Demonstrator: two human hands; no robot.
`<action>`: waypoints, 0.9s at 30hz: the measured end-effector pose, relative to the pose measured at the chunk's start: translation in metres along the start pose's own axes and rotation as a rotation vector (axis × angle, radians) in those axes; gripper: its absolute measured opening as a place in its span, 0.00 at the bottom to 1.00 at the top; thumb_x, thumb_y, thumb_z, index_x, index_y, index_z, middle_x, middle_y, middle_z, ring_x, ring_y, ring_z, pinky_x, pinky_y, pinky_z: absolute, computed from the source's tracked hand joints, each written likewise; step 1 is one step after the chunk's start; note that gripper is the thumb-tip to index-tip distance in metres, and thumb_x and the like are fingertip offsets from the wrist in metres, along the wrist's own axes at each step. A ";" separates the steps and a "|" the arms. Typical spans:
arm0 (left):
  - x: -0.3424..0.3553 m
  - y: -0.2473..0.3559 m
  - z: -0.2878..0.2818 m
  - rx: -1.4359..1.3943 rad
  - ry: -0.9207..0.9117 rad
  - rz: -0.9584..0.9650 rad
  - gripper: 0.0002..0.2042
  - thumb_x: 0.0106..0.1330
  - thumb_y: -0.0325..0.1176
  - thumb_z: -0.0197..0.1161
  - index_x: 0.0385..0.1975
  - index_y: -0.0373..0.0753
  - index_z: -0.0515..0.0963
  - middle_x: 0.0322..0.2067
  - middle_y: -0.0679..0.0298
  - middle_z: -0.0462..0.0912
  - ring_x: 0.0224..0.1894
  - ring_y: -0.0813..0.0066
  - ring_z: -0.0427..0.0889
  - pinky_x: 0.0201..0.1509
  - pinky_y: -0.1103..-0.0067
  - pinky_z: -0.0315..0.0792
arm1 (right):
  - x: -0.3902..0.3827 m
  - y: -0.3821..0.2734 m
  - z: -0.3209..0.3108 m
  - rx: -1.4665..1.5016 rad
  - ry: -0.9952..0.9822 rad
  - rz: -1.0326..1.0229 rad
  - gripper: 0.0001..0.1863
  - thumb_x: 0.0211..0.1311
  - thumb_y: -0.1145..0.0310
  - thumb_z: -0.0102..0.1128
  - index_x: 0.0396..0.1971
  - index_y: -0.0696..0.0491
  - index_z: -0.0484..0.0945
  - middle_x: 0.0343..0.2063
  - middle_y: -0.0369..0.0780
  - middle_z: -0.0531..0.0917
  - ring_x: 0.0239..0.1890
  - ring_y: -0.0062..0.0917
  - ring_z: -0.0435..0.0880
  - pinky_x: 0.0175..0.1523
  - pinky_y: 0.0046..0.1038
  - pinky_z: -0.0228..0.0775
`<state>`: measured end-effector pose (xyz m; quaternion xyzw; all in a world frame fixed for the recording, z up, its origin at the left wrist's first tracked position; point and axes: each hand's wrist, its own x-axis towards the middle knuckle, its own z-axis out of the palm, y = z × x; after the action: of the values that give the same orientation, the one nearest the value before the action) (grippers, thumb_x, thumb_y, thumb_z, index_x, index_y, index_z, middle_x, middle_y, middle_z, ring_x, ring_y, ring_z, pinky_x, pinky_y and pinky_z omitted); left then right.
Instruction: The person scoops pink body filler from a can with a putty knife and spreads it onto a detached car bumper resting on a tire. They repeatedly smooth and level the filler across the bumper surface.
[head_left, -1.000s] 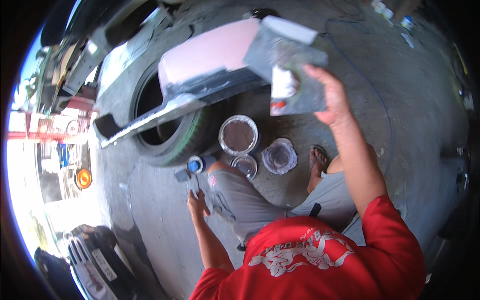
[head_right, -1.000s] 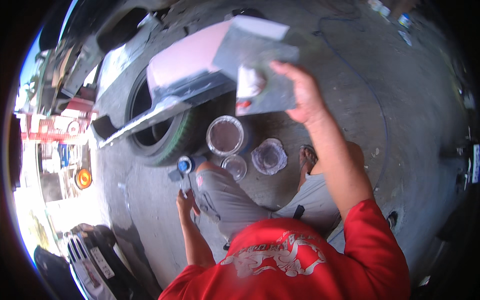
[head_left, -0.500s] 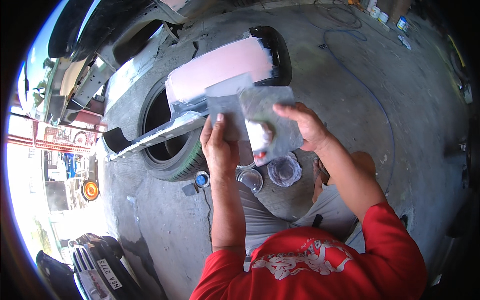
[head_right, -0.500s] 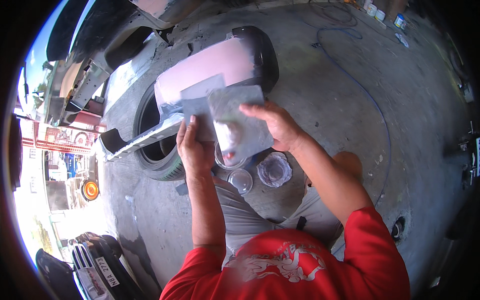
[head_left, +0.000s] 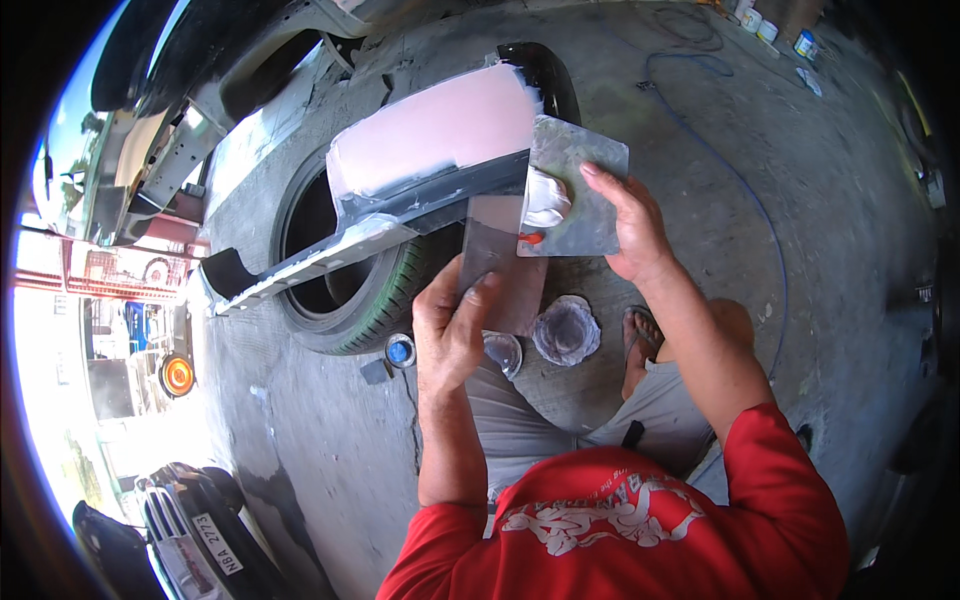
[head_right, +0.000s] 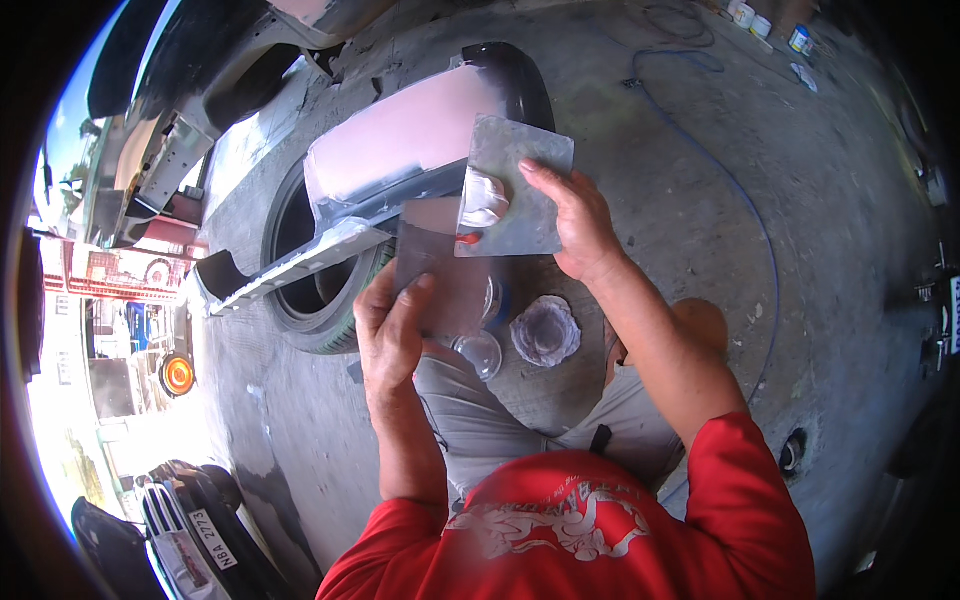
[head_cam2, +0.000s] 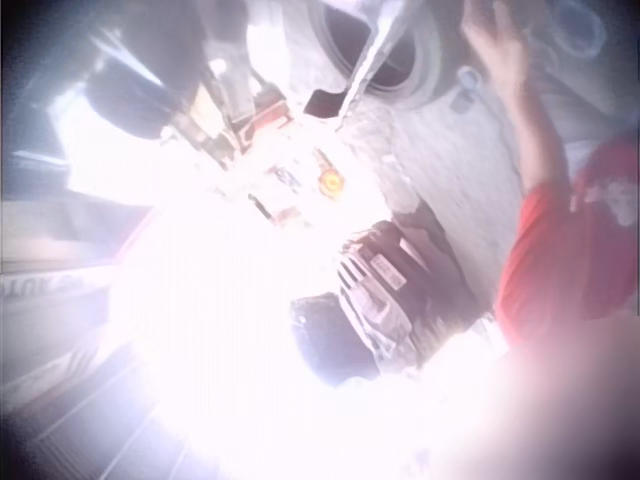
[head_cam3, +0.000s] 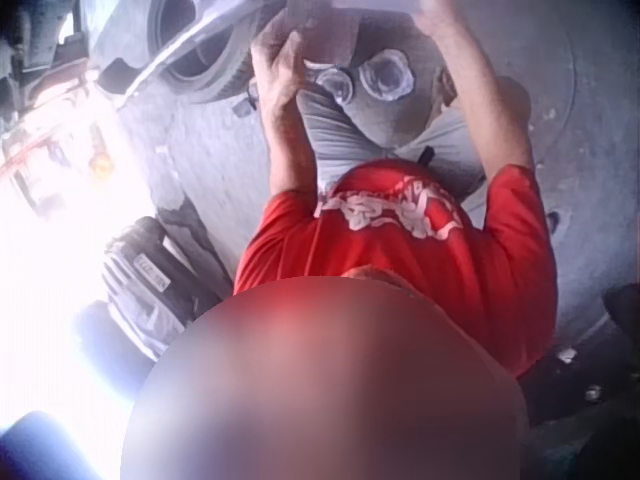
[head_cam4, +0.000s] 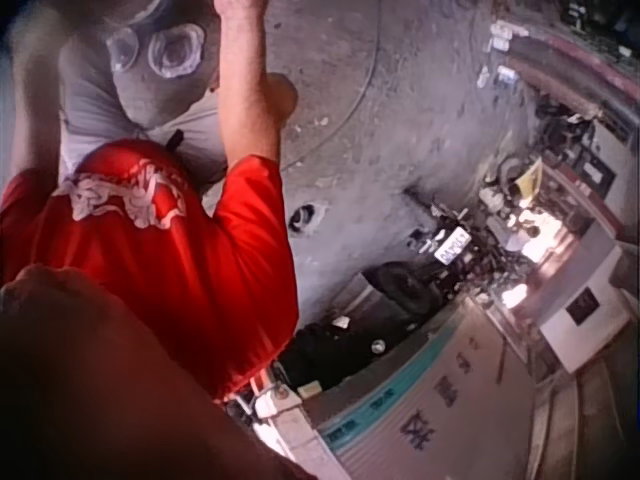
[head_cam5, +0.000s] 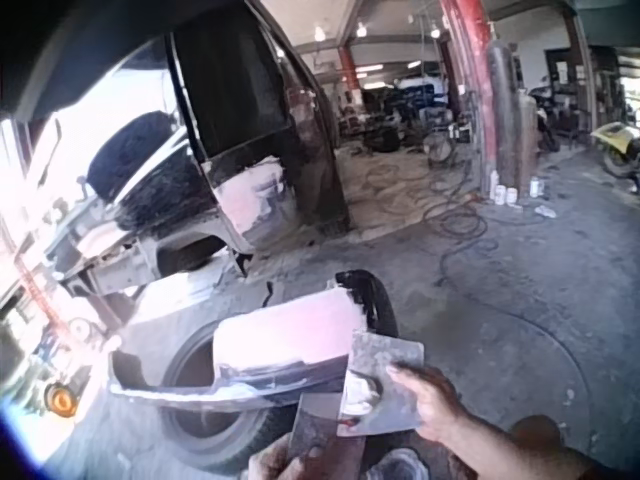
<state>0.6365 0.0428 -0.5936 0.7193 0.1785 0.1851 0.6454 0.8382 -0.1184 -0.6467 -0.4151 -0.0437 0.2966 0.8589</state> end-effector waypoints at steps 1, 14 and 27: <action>-0.004 0.000 -0.001 0.018 -0.056 -0.044 0.15 0.80 0.30 0.64 0.59 0.30 0.86 0.42 0.66 0.90 0.45 0.81 0.83 0.51 0.78 0.79 | 0.000 0.001 0.000 -0.004 -0.007 0.012 0.16 0.77 0.62 0.72 0.57 0.54 0.88 0.52 0.37 0.90 0.53 0.24 0.90 0.59 0.34 0.84; -0.068 -0.082 -0.059 -0.737 -0.104 -0.042 0.39 0.78 0.50 0.72 0.80 0.31 0.67 0.69 0.54 0.82 0.73 0.61 0.80 0.80 0.59 0.70 | -0.003 -0.006 0.021 0.269 -0.380 0.185 0.30 0.85 0.44 0.59 0.71 0.52 0.77 0.63 0.40 0.86 0.59 0.36 0.90 0.50 0.50 0.89; -0.029 -0.050 -0.112 -0.061 0.347 0.284 0.25 0.65 0.09 0.60 0.61 0.31 0.88 0.59 0.50 0.91 0.63 0.55 0.90 0.68 0.68 0.83 | -0.022 0.042 0.040 0.064 -0.507 0.462 0.23 0.85 0.57 0.62 0.67 0.58 0.80 0.57 0.44 0.88 0.53 0.36 0.94 0.49 0.42 0.95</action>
<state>0.5545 0.1304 -0.6329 0.6747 0.1780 0.4005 0.5939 0.7869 -0.0829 -0.6482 -0.3001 -0.1513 0.5782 0.7434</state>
